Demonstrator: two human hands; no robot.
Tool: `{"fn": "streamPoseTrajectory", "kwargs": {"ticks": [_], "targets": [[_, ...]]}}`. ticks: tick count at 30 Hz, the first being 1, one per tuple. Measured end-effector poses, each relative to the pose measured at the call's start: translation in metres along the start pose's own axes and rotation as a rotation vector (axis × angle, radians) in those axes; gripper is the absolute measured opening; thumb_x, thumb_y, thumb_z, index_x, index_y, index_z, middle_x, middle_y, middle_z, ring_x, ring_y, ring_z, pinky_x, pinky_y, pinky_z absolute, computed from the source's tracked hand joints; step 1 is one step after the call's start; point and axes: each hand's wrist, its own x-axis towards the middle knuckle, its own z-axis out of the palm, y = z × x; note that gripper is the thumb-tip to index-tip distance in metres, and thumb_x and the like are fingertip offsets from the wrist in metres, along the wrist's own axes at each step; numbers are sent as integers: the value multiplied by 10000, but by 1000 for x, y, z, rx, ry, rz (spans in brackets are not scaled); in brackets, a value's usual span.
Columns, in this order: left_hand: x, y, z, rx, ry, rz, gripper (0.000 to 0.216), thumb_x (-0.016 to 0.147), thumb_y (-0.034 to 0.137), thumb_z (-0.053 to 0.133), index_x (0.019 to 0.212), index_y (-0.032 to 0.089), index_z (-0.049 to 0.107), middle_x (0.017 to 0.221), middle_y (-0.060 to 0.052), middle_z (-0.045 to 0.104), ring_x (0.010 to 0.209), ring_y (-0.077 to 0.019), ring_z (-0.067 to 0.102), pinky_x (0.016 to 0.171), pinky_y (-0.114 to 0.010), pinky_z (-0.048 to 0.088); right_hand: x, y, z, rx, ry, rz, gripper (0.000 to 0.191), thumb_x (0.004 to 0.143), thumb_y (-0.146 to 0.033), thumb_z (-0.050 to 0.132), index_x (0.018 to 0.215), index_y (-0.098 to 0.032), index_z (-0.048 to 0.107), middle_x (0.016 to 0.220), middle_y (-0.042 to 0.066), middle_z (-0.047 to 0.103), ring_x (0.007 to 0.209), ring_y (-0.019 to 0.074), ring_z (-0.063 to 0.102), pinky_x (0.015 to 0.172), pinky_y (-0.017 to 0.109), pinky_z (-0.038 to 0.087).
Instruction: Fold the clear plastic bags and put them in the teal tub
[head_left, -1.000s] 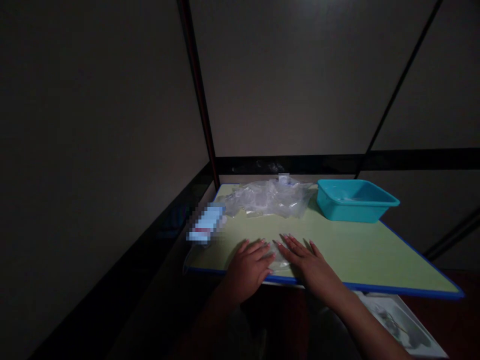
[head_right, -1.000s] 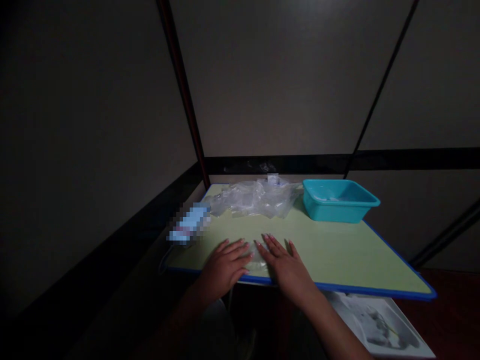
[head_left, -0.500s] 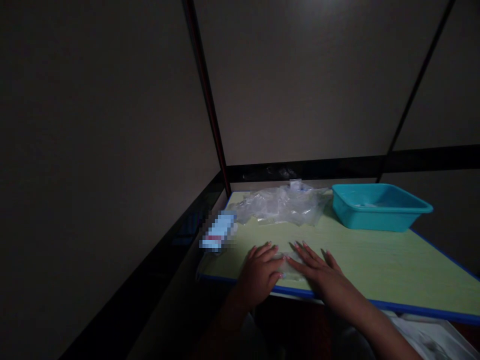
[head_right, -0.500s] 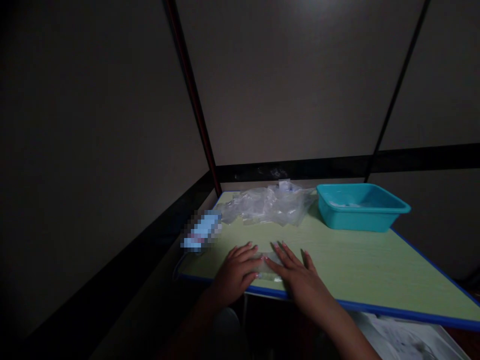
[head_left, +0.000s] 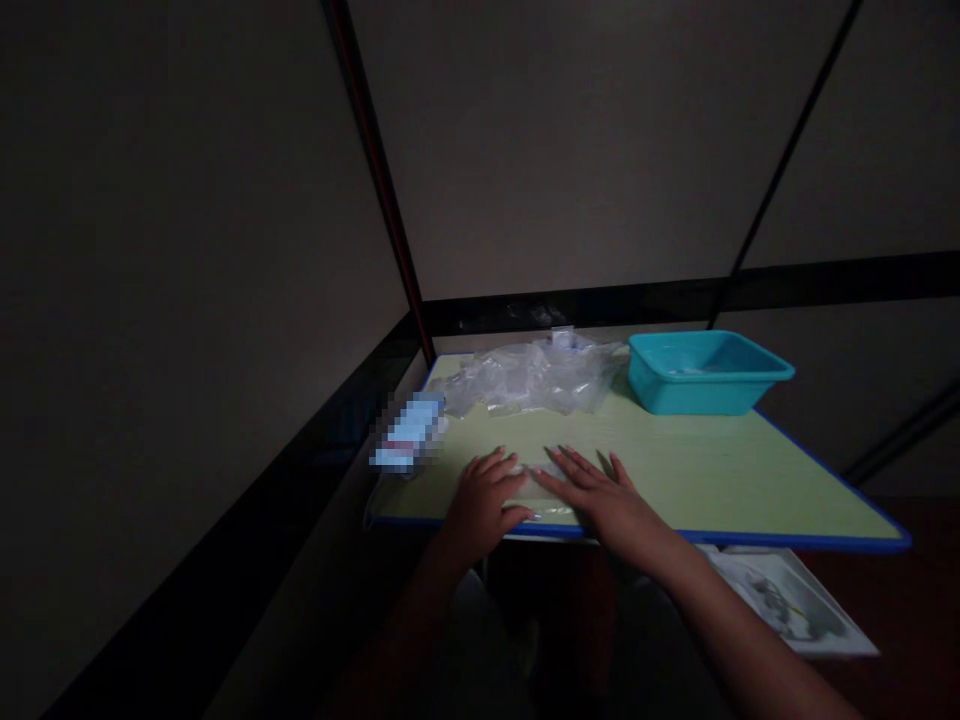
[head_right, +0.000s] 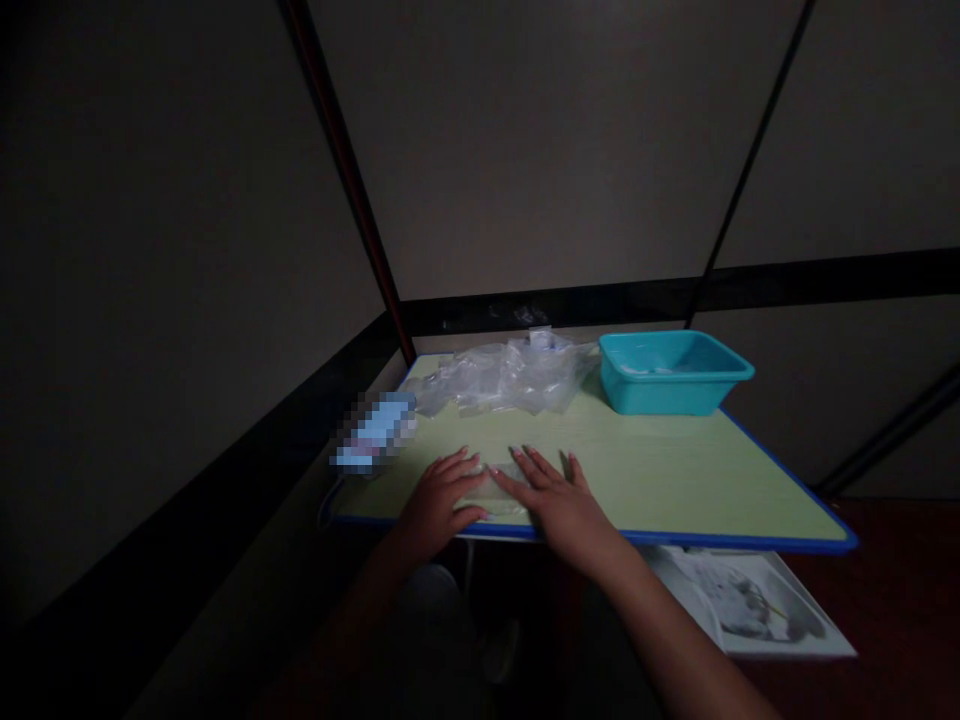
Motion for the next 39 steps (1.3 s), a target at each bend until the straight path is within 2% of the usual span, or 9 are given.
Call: {"fn": "streamPoseTrajectory", "kwargs": {"ticks": [3,6,14,17,21,26,30,34,39], "targets": [[-2,-1,1,6,25,12,353,783,329,673,1131,279,643,1302,-56,554,1292,-266,398,1050,-482,323,-3,-4,-3,6,40,122,796,793,10,327,1450,-373,89,1519,47,173,1383,231,186,1040,618,165],[-2,-4,4,16,42,49,279,834,274,610,1106,313,656,1312,-43,545,1290,-260,402,1026,-480,351,-5,-6,-5,22,50,189,763,798,-14,332,1464,-305,100,1521,69,173,1389,214,172,1050,588,180],[-2,-5,4,25,73,111,271,864,227,553,1092,328,658,1283,-12,571,1266,-246,423,1010,-485,357,-3,-4,-4,15,-22,100,728,807,-10,370,1408,-407,267,1527,28,141,1398,245,111,1031,630,138],[-2,-5,5,27,97,68,346,839,244,590,1181,290,605,1307,-35,550,1279,-253,402,1033,-491,333,-3,-5,-4,-7,-10,68,695,830,-29,399,1376,-449,314,1523,30,159,1392,255,140,1029,638,128],[0,-8,7,4,119,-25,479,797,280,640,1263,248,534,1315,-60,536,1294,-263,374,1049,-474,328,-5,-6,-5,-5,5,54,711,838,-29,402,1372,-484,283,1521,23,164,1386,245,170,1029,637,132],[1,-11,8,7,101,-53,458,789,281,649,1237,262,558,1318,-56,530,1299,-268,363,1058,-465,319,-7,-4,-8,24,-9,26,769,815,0,407,1378,-494,234,1527,6,112,1393,244,119,1033,634,126],[1,-10,7,15,84,-48,437,801,274,641,1231,295,567,1328,-49,522,1301,-264,359,1053,-469,316,-7,-2,-9,39,-38,-9,749,816,-5,419,1355,-506,279,1528,0,84,1396,246,77,1032,634,119],[2,-9,4,22,29,-50,315,834,284,610,1143,342,630,1334,-35,521,1311,-274,349,1036,-495,318,-6,-2,-9,45,-46,-20,741,811,-9,434,1348,-501,302,1528,7,87,1397,249,56,1028,637,117],[2,-9,4,34,-16,-47,276,830,290,618,1098,346,654,1352,-29,506,1322,-284,339,1033,-519,310,-7,-2,-10,49,-25,-26,751,789,6,432,1340,-494,335,1535,3,84,1400,250,33,1027,636,114]]}}
